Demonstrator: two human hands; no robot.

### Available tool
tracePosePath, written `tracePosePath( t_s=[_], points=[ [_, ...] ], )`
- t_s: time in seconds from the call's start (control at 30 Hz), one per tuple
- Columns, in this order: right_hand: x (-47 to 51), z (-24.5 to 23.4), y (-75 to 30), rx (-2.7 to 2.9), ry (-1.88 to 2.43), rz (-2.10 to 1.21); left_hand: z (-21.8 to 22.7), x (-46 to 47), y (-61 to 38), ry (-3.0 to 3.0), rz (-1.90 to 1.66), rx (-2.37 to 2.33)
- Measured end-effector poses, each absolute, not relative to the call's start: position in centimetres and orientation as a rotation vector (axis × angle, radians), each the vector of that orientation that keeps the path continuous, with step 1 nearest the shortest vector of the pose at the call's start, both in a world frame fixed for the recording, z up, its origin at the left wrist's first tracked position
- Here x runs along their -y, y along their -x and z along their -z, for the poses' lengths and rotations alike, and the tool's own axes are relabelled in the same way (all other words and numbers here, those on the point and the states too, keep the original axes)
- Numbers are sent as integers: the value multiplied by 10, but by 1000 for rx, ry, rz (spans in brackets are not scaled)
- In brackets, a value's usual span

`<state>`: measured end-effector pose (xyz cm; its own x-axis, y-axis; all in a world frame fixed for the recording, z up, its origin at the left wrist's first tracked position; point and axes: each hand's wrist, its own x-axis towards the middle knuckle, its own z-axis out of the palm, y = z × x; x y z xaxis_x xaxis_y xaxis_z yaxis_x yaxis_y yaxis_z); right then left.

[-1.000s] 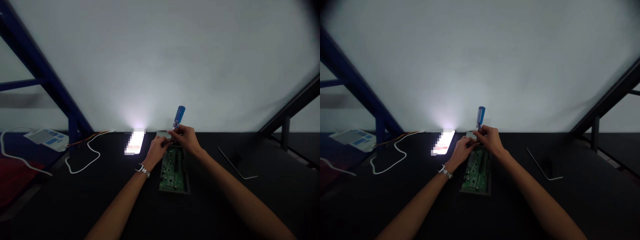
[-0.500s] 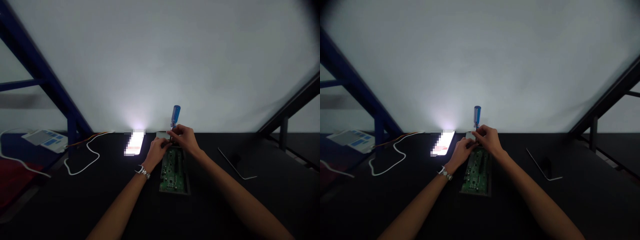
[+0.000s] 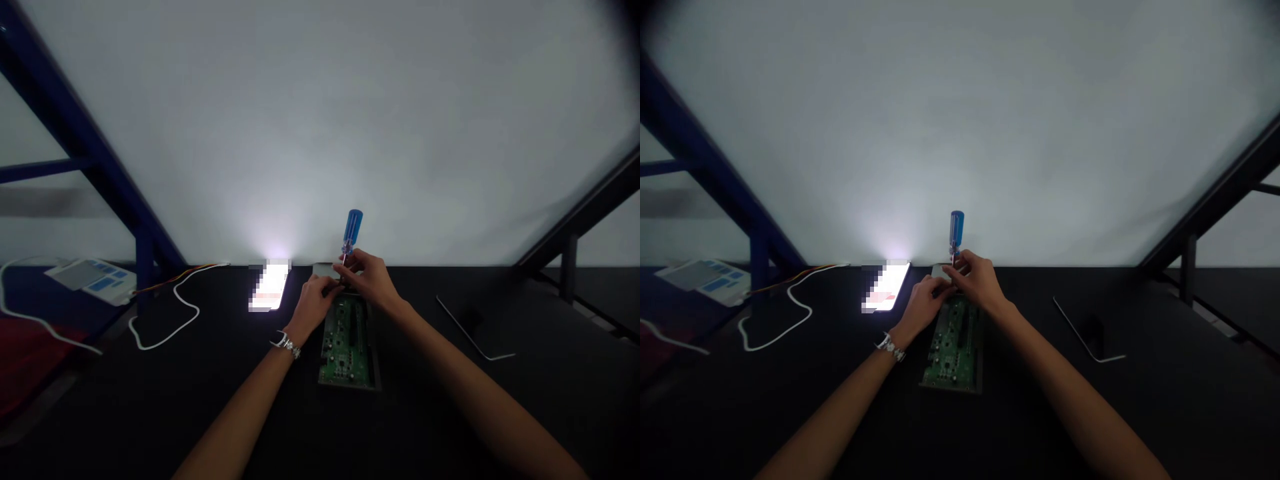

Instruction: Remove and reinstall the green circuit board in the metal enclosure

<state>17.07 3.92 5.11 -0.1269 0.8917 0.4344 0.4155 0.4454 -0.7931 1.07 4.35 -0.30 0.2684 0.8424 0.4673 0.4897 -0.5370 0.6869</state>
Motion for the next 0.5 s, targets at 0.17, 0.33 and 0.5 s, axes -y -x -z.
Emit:
tracePosePath(
  t_s=[0.17,0.33,0.5],
  points=[
    [-37,-51,-171,1757,1125,-634,2,-44,-10,-2128,-1175,-1183],
    [-33,-59,-173,1896,1091,-635,5,-45,-6,-2173,-1128,-1074],
    [-35,-55,-172,1809,1133,-540,5,-45,-9,-2140,-1199,-1165]
  ],
)
